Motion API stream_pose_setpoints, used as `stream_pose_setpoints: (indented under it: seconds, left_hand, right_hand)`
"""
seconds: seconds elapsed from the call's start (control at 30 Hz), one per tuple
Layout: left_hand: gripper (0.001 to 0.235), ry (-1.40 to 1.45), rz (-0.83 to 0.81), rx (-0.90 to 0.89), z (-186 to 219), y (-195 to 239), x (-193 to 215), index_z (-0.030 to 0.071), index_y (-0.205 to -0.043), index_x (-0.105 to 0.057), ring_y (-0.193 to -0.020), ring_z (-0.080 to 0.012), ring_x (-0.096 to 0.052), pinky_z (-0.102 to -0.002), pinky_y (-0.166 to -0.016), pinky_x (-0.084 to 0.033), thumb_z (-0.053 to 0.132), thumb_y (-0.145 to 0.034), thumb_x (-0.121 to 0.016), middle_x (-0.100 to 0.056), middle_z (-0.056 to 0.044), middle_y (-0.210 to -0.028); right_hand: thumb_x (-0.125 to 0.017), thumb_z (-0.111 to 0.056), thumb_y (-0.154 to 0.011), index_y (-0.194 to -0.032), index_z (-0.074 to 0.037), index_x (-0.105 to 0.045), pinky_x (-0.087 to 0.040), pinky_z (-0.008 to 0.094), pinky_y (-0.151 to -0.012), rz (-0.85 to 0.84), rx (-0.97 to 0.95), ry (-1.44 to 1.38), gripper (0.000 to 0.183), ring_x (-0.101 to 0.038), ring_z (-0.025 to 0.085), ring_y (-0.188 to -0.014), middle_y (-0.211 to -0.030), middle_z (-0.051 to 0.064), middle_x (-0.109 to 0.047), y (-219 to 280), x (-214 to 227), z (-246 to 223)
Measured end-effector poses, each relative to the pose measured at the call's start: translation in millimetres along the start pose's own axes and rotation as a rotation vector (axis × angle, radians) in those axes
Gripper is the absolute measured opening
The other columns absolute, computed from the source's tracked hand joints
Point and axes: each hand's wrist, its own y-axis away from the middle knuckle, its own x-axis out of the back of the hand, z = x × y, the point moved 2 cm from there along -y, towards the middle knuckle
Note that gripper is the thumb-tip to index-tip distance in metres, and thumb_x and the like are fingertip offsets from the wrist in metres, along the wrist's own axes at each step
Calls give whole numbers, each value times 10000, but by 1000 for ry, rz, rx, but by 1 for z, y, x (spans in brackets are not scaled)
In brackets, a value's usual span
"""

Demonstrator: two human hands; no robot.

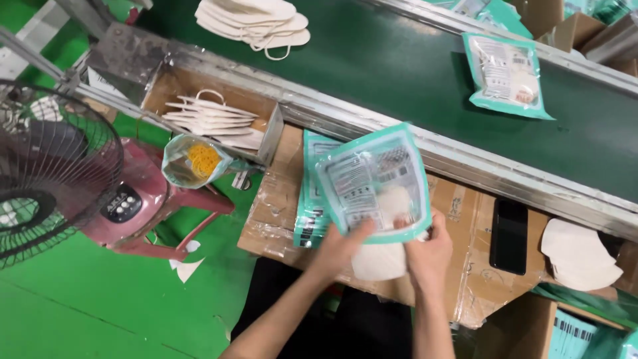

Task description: Packing stacks of face masks into individual green plastic pouches in a manufacturing setting.

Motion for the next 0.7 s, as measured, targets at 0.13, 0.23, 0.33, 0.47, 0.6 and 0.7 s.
stream_pose_setpoints:
  seconds: [0.13, 0.23, 0.33, 0.47, 0.6, 0.7]
  left_hand:
    - [356, -279, 192, -148, -26, -1, -20, -39, -1217, -663, -1025, -164, -687, -334, -900, -551, 106, -903, -747, -731, -97, -1133]
    - [266, -63, 191, -189, -18, -1, -18, -78, -1164, -694, -990, -148, -681, -312, -868, -562, 74, -948, -729, -741, -98, -1101]
    - [267, 70, 306, -216, -9, -3, -7, -9, -1139, -649, -956, -130, -701, -282, -842, -576, 44, -886, -718, -736, -37, -1066]
    - [294, 19, 42, -98, -51, 6, -10, -48, -1199, -647, -974, -169, -683, -333, -859, -560, 111, -956, -697, -715, -93, -1096]
    - [373, -326, -285, -27, -26, 34, -36, 36, -1299, -646, -1139, -178, -656, -342, -1000, -529, 269, -1007, -640, -686, -74, -1235]
    - [344, -892, -571, 85, 42, 79, -53, 68, -1226, -746, -1140, -282, -697, -372, -1020, -524, 312, -1001, -656, -727, -145, -1176]
  right_hand:
    - [-744, 11, -880, -1307, 15, -550, -523, 311, -892, 232, -39, -109, 469, -595, 173, -1047, -1192, 85, -570, -2, -20, 4]
    - [-727, -30, -940, -1382, -22, -484, -569, 328, -877, 262, -116, -657, 505, -634, 179, -1092, -1251, 69, -539, 14, -19, 10]
    - [-649, -195, -922, -1332, -60, -568, -611, 356, -744, -162, -685, -928, 440, -684, 235, -1003, -1237, 147, -653, 30, -23, 35]
    - [-656, -88, -1046, -1240, 99, -591, -582, 431, -793, -179, -566, -909, 278, -687, 285, -976, -1150, 204, -683, 36, -23, 65]
    - [-583, -165, -941, -1195, -72, -676, -594, 344, -825, 62, -619, -953, 286, -738, 175, -935, -1085, 63, -785, 11, -19, -14]
    - [-735, -106, -946, -1194, 36, -688, -555, 290, -831, -150, -123, -189, 289, -675, 153, -962, -1097, 110, -734, 16, 31, 13]
